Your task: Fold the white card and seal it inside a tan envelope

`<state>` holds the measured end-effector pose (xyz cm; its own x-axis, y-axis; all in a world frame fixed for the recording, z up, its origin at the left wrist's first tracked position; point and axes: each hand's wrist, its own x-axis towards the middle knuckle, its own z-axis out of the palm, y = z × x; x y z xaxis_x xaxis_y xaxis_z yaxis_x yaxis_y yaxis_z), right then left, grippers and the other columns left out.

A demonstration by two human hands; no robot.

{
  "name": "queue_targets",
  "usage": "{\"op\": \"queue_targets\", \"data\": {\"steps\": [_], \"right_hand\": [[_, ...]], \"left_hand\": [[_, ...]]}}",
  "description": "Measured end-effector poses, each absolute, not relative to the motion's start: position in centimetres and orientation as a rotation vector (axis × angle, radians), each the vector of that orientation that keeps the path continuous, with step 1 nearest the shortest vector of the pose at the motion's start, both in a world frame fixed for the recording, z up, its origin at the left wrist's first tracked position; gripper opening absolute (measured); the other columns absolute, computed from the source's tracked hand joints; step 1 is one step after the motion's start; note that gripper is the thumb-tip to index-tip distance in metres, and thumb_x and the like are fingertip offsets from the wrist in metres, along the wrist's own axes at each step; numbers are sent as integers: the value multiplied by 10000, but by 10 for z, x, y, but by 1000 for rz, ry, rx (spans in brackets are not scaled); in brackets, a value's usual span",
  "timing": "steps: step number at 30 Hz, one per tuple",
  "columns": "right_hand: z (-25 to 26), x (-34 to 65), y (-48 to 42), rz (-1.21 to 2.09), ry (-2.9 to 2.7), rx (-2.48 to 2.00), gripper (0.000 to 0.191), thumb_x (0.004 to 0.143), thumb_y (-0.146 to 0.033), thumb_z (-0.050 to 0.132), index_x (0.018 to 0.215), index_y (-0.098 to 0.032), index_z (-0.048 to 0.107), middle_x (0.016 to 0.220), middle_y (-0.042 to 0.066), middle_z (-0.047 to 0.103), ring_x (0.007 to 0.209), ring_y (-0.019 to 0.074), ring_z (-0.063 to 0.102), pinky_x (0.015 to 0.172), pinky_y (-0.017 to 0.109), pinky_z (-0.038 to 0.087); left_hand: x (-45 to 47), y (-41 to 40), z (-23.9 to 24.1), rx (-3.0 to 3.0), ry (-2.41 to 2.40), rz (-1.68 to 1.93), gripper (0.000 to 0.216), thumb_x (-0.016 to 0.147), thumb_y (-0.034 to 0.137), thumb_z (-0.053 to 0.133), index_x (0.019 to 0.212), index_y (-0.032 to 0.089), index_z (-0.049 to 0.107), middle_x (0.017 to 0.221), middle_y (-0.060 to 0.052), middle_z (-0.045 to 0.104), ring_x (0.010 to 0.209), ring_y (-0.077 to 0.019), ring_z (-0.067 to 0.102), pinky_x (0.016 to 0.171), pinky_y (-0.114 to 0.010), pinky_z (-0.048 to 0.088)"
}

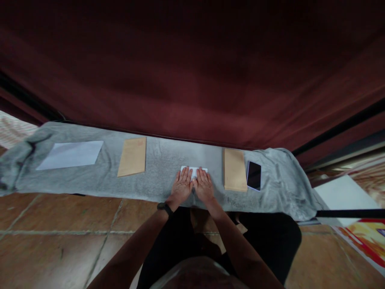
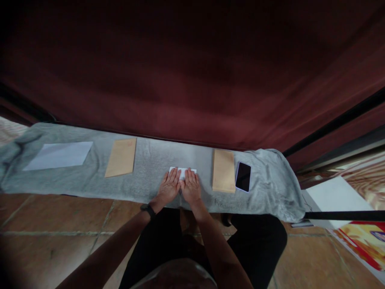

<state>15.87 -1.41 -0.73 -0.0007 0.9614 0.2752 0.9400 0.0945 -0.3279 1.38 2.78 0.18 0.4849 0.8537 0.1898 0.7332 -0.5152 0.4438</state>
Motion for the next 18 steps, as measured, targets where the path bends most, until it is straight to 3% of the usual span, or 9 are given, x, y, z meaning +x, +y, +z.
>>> {"op": "queue_targets", "data": {"steps": [7,18], "right_hand": [[-10,174,-20,-16,-1920,-1918,532,1065,-303,415,1534,-57,372,1566,199,371,1453,310,346,1180,531,290],[-11,189,-32,-128,-1929,-1948,547,1068,-303,393,1524,-2,366,1534,240,408,1423,339,380,1154,536,310]], "left_hand": [[4,33,0,2350,1453,646,623,977,394,393,1521,92,401,1587,-195,375,1509,-303,288,1239,-523,167],[-7,31,3,2282,1557,690,599,978,356,377,1506,79,424,1581,-207,376,1506,-322,287,1235,-555,144]]}}
